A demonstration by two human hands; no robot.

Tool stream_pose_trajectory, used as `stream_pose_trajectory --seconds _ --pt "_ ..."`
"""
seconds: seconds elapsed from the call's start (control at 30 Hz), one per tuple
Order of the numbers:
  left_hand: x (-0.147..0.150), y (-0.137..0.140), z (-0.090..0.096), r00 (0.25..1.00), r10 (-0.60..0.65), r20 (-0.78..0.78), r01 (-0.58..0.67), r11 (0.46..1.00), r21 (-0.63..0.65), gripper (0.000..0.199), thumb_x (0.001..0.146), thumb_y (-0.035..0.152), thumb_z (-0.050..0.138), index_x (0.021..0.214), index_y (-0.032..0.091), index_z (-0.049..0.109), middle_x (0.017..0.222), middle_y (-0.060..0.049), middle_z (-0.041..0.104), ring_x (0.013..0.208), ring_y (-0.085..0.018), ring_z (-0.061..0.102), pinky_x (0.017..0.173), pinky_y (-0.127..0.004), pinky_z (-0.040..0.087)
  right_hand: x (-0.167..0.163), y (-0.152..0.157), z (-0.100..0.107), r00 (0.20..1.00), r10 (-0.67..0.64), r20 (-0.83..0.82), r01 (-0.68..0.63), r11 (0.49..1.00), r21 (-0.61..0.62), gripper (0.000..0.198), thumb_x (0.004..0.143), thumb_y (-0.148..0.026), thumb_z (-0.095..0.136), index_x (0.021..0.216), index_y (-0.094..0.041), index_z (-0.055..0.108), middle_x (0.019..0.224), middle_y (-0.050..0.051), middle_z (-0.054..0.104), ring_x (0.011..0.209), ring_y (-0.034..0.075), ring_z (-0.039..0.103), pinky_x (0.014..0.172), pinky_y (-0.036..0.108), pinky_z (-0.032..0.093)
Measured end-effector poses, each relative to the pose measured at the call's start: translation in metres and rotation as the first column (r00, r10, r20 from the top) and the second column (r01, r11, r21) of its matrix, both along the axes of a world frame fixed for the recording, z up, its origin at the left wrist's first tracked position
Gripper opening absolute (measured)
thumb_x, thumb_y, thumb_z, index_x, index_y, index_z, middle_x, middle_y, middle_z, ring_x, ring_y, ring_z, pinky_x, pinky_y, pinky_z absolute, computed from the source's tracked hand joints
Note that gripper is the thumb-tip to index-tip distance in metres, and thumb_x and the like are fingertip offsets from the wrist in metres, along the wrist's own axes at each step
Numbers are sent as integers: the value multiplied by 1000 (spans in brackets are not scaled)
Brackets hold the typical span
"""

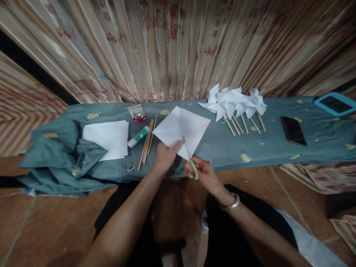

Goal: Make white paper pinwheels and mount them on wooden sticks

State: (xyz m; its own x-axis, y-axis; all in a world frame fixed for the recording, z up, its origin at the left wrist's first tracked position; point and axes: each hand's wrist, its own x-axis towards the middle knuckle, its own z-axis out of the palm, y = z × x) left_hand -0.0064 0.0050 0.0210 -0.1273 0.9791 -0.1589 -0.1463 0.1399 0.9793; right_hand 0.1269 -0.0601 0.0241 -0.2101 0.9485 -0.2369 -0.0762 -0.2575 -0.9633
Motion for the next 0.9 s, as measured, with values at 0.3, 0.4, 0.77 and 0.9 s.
stream_pose_trajectory --seconds 0.3,0.4,0.77,0.9 --pt "1 -1 1 1000 2 7 -2 1000 -19 21 58 32 75 66 14 66 64 -1 65 58 -14 56 57 -24 43 -1 0 0 1000 -19 -2 19 1000 -4 44 66 -60 73 81 -19 66 58 -3 60 52 9 51 49 21 41" --pt "1 -1 3 1000 -6 20 6 1000 -29 20 58 31 74 66 14 66 63 -1 65 56 -14 55 57 -25 42 0 0 -1 1000 -17 -1 17 1000 14 41 68 -57 73 81 -19 66 59 -2 61 53 9 51 49 21 41" --pt "2 -2 3 1000 -13 -10 12 1000 -26 22 58 33 75 64 14 65 60 -1 63 56 -14 55 55 -24 42 0 -1 -4 1000 -22 -4 22 999 23 41 71 -57 71 82 -18 67 59 -1 60 53 10 50 50 22 41" --pt "2 -2 3 1000 -16 -2 16 1000 -22 22 58 33 75 64 14 65 61 -1 64 56 -13 55 56 -24 42 -1 -1 -2 999 -32 -14 32 999 24 40 70 -56 73 80 -18 67 59 -1 60 53 9 50 50 22 40"
